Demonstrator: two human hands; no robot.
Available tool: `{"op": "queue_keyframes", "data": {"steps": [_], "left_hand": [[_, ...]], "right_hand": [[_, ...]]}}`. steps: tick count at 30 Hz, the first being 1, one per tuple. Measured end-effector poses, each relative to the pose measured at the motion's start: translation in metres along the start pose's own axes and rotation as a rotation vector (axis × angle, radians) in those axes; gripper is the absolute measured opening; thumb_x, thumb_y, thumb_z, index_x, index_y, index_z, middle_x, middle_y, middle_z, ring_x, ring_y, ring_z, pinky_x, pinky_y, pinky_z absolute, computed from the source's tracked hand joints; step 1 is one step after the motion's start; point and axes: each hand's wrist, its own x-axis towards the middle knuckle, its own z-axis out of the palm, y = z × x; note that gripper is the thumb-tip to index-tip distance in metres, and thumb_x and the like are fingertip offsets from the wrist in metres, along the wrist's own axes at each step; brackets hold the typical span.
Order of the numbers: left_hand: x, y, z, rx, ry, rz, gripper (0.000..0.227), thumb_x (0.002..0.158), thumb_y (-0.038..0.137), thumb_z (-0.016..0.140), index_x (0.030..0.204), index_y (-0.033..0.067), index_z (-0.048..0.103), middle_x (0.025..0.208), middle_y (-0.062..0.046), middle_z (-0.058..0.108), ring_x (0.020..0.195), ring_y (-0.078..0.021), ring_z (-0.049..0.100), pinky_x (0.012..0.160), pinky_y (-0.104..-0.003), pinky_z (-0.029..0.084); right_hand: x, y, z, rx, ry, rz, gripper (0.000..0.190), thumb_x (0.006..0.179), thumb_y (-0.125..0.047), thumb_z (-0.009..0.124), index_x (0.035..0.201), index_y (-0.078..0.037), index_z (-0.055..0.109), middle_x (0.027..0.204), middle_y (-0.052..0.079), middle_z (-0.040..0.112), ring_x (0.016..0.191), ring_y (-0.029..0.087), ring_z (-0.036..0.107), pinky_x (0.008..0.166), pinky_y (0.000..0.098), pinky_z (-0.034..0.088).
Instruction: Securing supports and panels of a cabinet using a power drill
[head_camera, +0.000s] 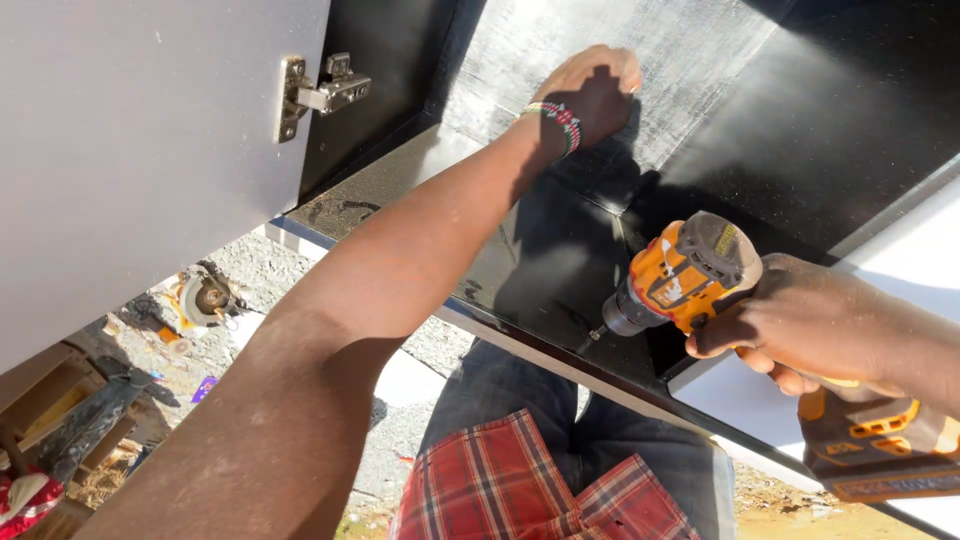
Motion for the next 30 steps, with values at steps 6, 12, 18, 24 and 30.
{"op": "queue_keyframes", "data": {"steps": [6,12,18,24,30], "left_hand": [[-0.122,0.067,-0.061,-0.218,-0.251,0.059,0.021,0.087,0.019,0.072,0.088,0.0308,0.089,0.1,0.009,0.094,0.093,-0.012,0.086,0.081,-0.033,0.064],[-0.184,0.076,-0.035,-0.614,-0.521,0.112,0.016,0.093,0.02,0.089,0.106,0.0149,0.097,0.111,0.002,0.095,0.101,-0.0077,0.086,0.095,-0.027,0.066],[-0.208,0.092,-0.037,-0.486,-0.659,-0.205,0.024,0.096,0.035,0.088,0.115,0.0238,0.099,0.116,0.005,0.098,0.109,-0.005,0.088,0.103,-0.025,0.065],[-0.218,0.091,-0.03,-0.543,-0.688,-0.323,0.021,0.097,0.034,0.091,0.112,0.0228,0.1,0.109,0.005,0.097,0.095,-0.0027,0.081,0.081,-0.023,0.061],[-0.219,0.078,-0.029,-0.625,-0.707,-0.222,0.03,0.094,0.04,0.093,0.118,0.0211,0.098,0.12,0.002,0.097,0.119,-0.0083,0.088,0.111,-0.027,0.067]], "right_hand": [[-0.054,-0.011,-0.045,-0.163,-0.015,-0.085,0.022,0.101,-0.004,0.098,0.102,0.016,0.087,0.074,0.027,0.051,0.058,0.036,0.043,0.049,0.0446,0.034],[-0.055,0.001,-0.067,-0.004,0.003,-0.042,0.03,0.101,-0.004,0.096,0.121,0.018,0.092,0.075,0.035,0.047,0.055,0.046,0.041,0.052,0.0541,0.033],[-0.039,0.019,-0.071,0.069,0.029,-0.159,0.027,0.1,0.0,0.094,0.122,0.017,0.095,0.068,0.035,0.042,0.049,0.045,0.036,0.046,0.0571,0.031],[-0.032,0.023,-0.07,0.129,0.029,-0.137,0.033,0.103,-0.005,0.092,0.132,0.012,0.097,0.079,0.031,0.05,0.066,0.037,0.042,0.05,0.0516,0.034],[-0.023,0.021,-0.072,0.139,0.005,-0.138,0.032,0.106,-0.005,0.087,0.133,0.01,0.097,0.083,0.029,0.047,0.072,0.037,0.042,0.054,0.0522,0.03]]}}
